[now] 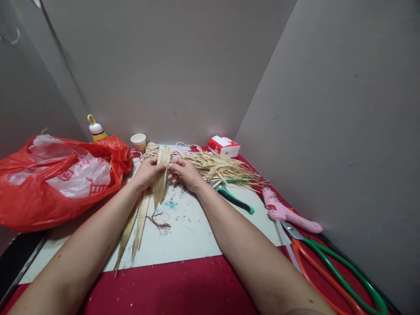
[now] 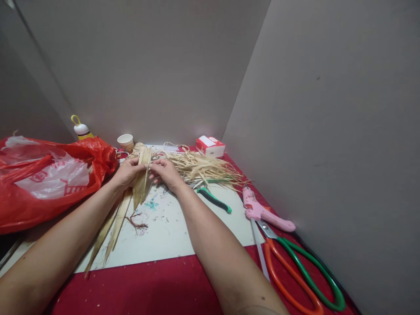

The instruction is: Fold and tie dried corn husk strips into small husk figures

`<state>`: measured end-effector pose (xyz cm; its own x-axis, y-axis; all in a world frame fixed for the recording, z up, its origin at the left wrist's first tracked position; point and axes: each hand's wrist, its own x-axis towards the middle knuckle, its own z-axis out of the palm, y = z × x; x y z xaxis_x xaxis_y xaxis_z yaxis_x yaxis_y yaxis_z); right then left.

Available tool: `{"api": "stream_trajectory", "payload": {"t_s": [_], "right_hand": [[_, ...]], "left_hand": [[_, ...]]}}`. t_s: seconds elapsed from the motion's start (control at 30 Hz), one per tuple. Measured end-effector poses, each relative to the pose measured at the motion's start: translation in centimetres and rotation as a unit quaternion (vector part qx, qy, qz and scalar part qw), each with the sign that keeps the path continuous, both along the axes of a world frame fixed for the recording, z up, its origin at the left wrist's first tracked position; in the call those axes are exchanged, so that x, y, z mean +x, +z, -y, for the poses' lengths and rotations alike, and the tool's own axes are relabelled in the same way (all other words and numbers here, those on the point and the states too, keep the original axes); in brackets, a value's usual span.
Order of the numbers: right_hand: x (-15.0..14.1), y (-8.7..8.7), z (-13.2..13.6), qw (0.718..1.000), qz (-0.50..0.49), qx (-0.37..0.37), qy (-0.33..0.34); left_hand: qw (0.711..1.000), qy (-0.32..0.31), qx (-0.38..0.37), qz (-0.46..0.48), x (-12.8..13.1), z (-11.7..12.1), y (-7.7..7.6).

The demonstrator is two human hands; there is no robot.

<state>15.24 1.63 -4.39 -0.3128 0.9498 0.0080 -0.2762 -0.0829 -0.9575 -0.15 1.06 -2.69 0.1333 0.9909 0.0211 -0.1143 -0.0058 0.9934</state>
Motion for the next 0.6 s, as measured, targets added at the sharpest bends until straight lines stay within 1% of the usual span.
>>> {"api": "stream_trajectory", "payload": {"t_s": [0.13,0.2,0.3,0.37,0.43,0.5,0.6], "right_hand": [[-0.1,0.0,0.2,1.000,0.002,0.019,-0.010],[-0.1,0.0,0.2,1.000,0.003,0.020,-0.017],[0.0,0.2,0.2,0.999,-0.009,0.012,-0.029],[0.1,0.5,0.2,0.999,-0.040,0.001,-0.034],[0.3,1.1,0.3,0.995,-0.092,-0.009,-0.036],[0.7,2.1,0.5,0.989,-0.142,-0.016,-0.045],[1.6,4.3,0.9,0.981,-0.179,-0.006,-0.079]], "left_hand": [[0.999,0.016,0.013,-0.038,0.1,0.2,0.1],[0.999,0.019,0.012,-0.043,0.2,0.3,0.0],[1.000,0.025,0.005,-0.012,0.1,0.0,-0.1],[0.999,0.041,-0.002,0.028,-0.1,-0.3,-0.2],[0.995,0.070,-0.009,0.073,-0.4,-0.8,-0.3],[0.987,0.110,-0.013,0.115,-0.9,-1.3,-0.4],[0.973,0.177,-0.017,0.146,-1.7,-2.1,-0.8]]}}
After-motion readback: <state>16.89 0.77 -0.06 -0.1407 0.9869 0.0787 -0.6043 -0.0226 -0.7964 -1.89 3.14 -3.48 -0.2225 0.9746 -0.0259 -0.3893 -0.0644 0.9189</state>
